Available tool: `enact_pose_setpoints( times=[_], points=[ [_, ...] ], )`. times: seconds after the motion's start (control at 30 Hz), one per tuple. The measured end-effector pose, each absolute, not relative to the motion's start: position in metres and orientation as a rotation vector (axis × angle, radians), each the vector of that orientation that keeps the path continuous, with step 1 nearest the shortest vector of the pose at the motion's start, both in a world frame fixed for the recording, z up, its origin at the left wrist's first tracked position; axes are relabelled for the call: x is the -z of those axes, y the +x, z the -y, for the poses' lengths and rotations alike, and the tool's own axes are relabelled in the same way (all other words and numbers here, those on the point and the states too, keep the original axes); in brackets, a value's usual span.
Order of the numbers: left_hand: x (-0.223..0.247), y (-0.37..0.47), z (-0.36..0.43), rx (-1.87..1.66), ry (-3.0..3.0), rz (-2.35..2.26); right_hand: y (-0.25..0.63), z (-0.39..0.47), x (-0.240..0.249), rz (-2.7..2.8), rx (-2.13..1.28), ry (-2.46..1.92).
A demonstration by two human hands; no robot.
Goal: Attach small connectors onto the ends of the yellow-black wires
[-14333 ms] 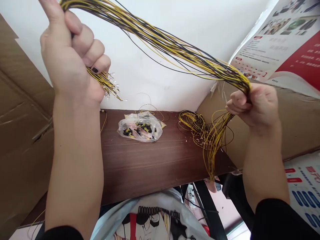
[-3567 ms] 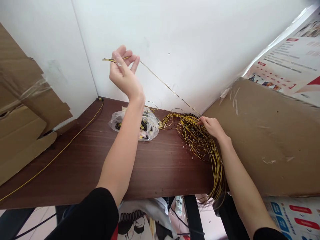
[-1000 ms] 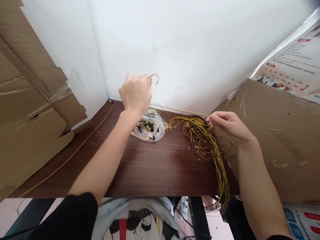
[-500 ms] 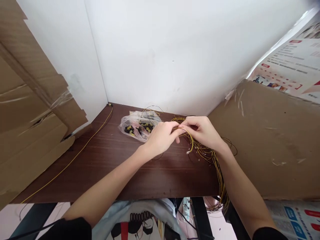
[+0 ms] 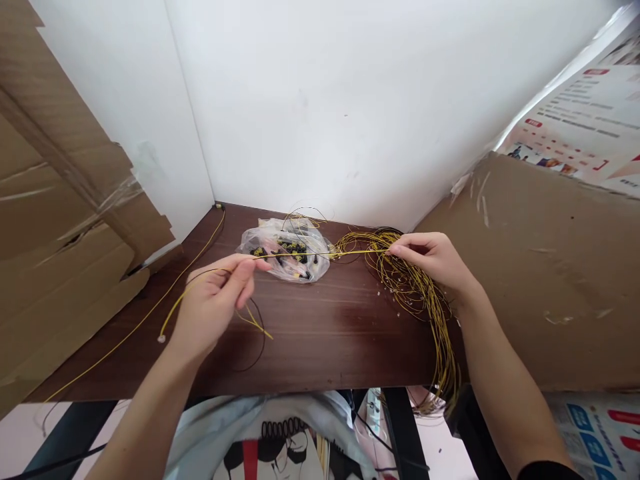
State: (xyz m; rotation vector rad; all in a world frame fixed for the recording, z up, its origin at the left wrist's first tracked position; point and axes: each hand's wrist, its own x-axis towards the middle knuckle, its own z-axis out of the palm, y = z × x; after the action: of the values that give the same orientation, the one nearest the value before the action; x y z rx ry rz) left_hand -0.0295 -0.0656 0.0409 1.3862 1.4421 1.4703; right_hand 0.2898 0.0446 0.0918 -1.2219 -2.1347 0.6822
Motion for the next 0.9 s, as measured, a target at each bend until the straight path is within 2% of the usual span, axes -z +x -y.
enact_pose_setpoints(
  times=[0.4,0.6,0.77,0.9],
  points=[
    [-0.034,-0.047,0.062,-1.684,1.009,-1.385,0.326,-0.068,-0.084,2.417,-0.971,-1.436],
    [-0.041,-0.062,0.063,-1.816,0.825,-1.344,0.352,-0.072,-0.076,2.325,-0.895,-1.555],
    [-0.046,-0.063,0.072,-1.669,0.933,-1.401,0.367,-0.076,-0.069,2.243,-0.874,-1.578],
    [-0.043,-0.075,0.085,-1.586,0.995,-1.269,0.371,-0.087,-0.065,2.466,-0.611,-1.775]
  ],
)
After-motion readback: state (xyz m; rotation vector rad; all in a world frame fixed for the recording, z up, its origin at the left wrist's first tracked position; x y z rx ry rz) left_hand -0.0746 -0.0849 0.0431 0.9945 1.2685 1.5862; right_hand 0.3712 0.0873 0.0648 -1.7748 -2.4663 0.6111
